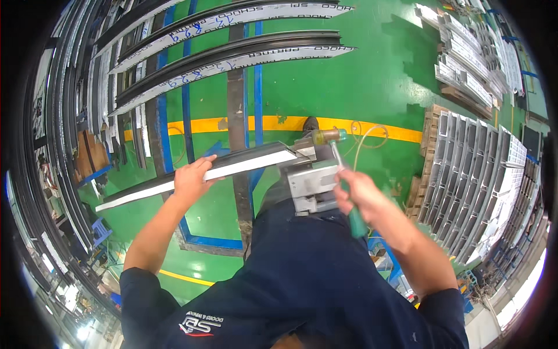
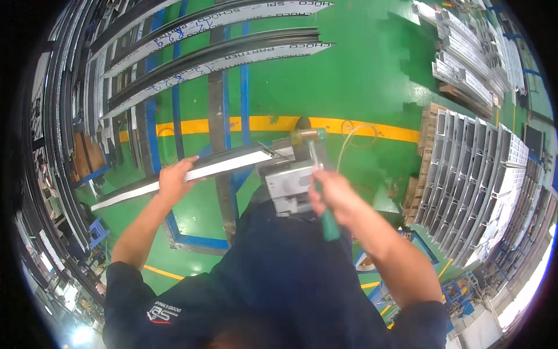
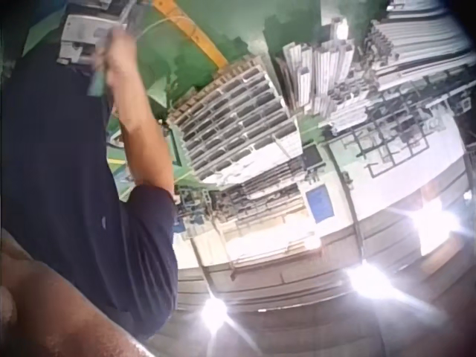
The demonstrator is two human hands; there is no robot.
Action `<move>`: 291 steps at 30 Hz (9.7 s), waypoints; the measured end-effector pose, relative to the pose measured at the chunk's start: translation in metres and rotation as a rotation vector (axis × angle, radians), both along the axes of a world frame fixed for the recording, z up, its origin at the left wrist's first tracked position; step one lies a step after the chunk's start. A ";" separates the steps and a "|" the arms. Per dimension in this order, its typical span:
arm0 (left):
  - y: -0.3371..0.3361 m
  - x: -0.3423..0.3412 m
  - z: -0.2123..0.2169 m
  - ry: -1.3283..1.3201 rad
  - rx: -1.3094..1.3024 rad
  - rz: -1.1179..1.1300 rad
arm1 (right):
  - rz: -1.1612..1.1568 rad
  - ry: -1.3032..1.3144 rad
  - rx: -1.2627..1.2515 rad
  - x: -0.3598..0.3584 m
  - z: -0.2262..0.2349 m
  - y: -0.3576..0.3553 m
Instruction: The person uses a pneumatic rivet gun to attach metal corner brackets to long aluminum profiles. They repeatedly position the tool on the joints of the profiles and fire the rivets, occasionally using a rubber mallet to tap the brackets into place. The person works on multiple profiles, moving between them to complete the assembly.
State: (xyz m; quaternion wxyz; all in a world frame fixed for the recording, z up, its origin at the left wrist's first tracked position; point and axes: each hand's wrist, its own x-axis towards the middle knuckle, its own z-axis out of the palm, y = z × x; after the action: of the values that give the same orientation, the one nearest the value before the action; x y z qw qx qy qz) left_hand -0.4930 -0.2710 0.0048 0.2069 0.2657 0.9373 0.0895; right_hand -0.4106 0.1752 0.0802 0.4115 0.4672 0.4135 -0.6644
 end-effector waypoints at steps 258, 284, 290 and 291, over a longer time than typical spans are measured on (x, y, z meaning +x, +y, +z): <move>0.000 -0.048 0.022 0.190 0.094 0.190 | 1.691 1.181 0.626 -0.129 0.101 -0.056; 0.023 -0.053 0.015 0.037 0.028 0.223 | 1.785 0.860 0.492 -0.224 0.088 -0.070; 0.025 -0.053 0.011 0.035 0.026 0.223 | 1.705 0.894 0.476 -0.220 0.084 -0.067; 0.026 -0.054 0.011 0.037 0.018 0.219 | 1.727 0.846 0.473 -0.223 0.088 -0.070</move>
State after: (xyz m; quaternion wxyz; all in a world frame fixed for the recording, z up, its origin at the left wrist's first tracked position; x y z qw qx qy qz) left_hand -0.5465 -0.2455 0.0154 0.1761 0.1653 0.9635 0.1152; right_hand -0.6334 0.1053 0.1679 0.4693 -0.2004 0.8470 -0.1487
